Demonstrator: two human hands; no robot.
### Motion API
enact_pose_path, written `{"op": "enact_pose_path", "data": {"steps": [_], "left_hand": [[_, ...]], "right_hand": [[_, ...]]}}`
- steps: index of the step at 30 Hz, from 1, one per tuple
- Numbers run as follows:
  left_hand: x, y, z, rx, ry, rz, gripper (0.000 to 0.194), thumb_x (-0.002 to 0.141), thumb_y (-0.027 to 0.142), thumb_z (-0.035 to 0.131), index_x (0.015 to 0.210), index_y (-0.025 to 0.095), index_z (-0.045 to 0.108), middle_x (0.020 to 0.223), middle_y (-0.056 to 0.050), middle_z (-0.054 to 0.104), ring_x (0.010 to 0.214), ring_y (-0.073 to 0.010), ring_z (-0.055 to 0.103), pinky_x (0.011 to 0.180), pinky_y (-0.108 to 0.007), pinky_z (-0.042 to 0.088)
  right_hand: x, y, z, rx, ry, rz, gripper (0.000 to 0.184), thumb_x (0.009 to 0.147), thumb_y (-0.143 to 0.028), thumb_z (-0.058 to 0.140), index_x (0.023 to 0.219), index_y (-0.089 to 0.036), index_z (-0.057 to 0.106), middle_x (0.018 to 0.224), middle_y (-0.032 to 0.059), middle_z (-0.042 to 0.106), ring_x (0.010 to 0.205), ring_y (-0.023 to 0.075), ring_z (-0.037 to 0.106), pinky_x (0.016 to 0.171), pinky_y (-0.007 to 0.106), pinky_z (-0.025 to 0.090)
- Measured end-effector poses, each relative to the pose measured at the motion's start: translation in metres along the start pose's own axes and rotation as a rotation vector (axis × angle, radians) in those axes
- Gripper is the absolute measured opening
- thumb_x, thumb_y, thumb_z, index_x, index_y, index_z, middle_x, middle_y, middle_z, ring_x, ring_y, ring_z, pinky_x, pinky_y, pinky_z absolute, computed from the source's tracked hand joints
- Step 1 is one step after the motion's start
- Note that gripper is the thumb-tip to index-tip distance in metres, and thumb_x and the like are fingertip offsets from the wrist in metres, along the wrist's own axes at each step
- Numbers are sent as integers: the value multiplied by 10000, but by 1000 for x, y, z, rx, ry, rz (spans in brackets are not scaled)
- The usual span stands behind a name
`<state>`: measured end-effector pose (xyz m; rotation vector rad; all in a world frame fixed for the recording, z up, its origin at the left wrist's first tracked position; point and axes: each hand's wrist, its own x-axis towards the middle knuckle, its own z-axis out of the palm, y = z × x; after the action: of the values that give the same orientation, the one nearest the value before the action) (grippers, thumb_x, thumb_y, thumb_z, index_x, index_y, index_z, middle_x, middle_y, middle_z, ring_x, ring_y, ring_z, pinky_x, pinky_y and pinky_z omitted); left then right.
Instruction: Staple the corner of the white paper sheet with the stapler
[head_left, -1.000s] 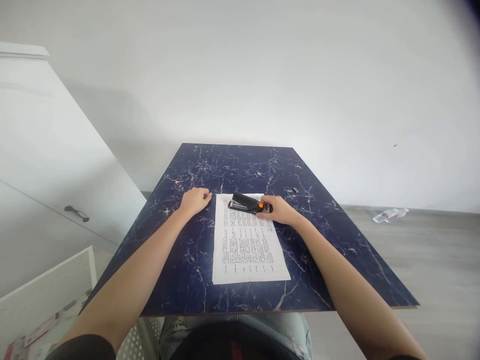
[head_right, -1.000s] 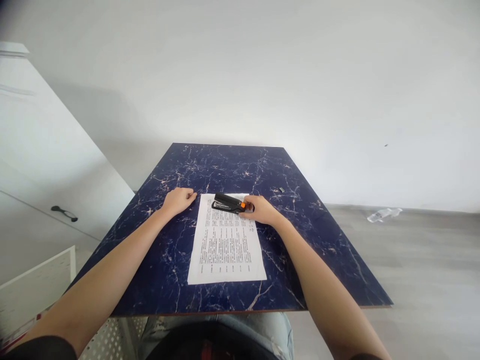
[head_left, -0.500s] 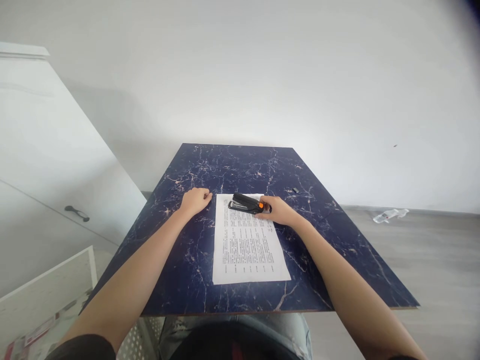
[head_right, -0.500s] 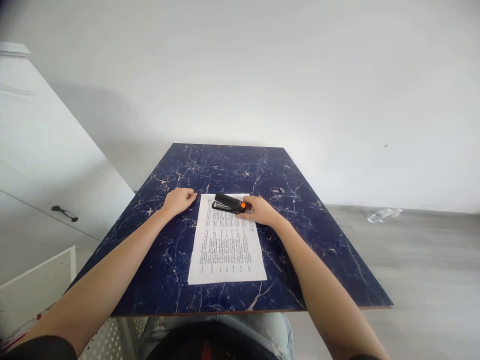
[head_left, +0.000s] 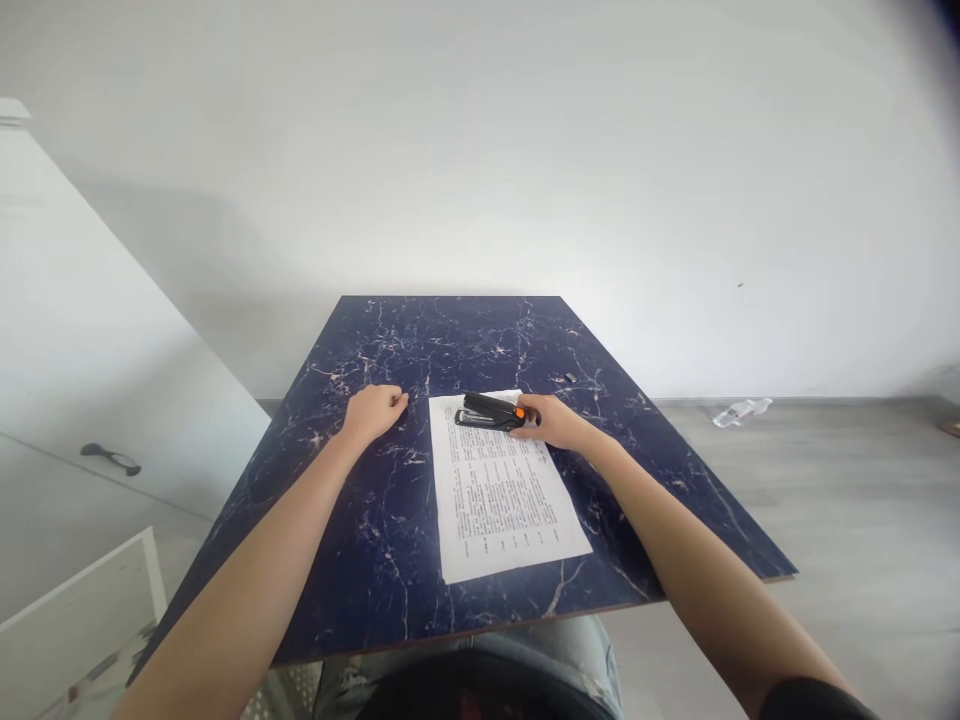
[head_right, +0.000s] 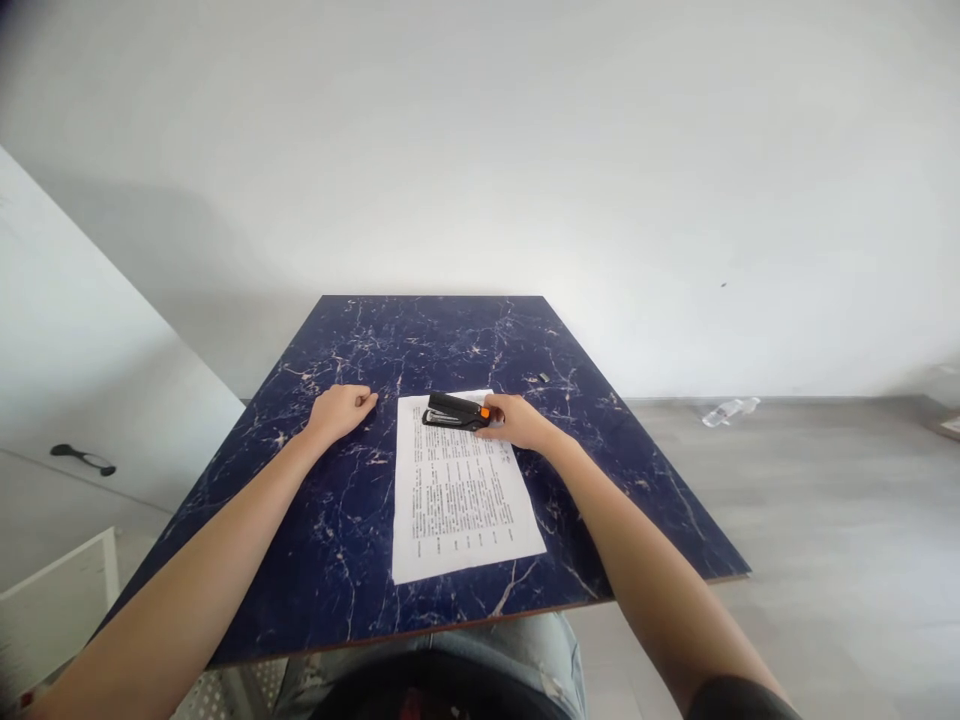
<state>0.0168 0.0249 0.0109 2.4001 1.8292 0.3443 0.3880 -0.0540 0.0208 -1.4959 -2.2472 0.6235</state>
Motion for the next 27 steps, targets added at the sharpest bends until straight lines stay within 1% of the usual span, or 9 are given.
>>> {"op": "enact_pose_path", "data": {"steps": [3,6,8,12,15,18,23,27], "left_hand": [[1,-1,2,-1,0,5,413,985,472,472,671,229,585,733,-54,703,747,-244,672,632,-286,367],[1,-2,3,6,10,10,411,980,470,474,665,230,584,716,-56,686,729,-251,665,632,-293,368],[1,-2,3,9,13,13,411,978,462,479,659,228,590,703,-58,677,724,-250,664,642,-296,380],[1,-2,3,-2,9,4,403,977,453,485,672,225,616,693,-59,678,724,-239,663,667,-292,402],[1,-2,3,-4,9,5,395,975,448,486,674,223,609,697,-57,678,715,-237,659,658,-292,397],[1,-1,3,-4,15,8,392,969,444,491,659,219,576,706,-56,676,712,-241,655,641,-295,378],[0,-1,3,-8,11,3,389,968,451,477,663,222,554,703,-51,670,694,-241,641,632,-299,358],[0,-4,3,-13,5,11,388,970,454,469,668,225,556,701,-51,676,681,-236,635,633,-300,361]], "right_hand": [[-14,7,-6,-8,2,32,322,813,-495,741,844,-225,567,789,-2,605,707,183,537,666,310,374],[-42,22,-18,-17,25,86,328,819,-508,738,856,-222,582,789,2,618,711,191,553,673,315,386],[-66,37,-30,-27,32,151,342,822,-532,736,880,-222,603,795,11,635,717,206,572,673,325,399],[-116,74,-53,-61,90,289,376,800,-577,747,891,-232,629,773,27,648,711,239,594,656,351,422],[-142,94,-62,-77,144,350,388,799,-594,737,936,-243,645,770,36,649,714,260,606,655,376,440],[-152,104,-65,-75,172,356,390,801,-593,729,951,-243,644,776,38,645,727,264,607,666,387,449],[-148,106,-65,-73,175,333,385,797,-581,741,917,-237,616,757,17,605,725,248,583,669,377,434],[-146,106,-62,-18,213,310,399,818,-611,718,924,-239,621,770,16,599,726,240,573,667,376,442]]}}
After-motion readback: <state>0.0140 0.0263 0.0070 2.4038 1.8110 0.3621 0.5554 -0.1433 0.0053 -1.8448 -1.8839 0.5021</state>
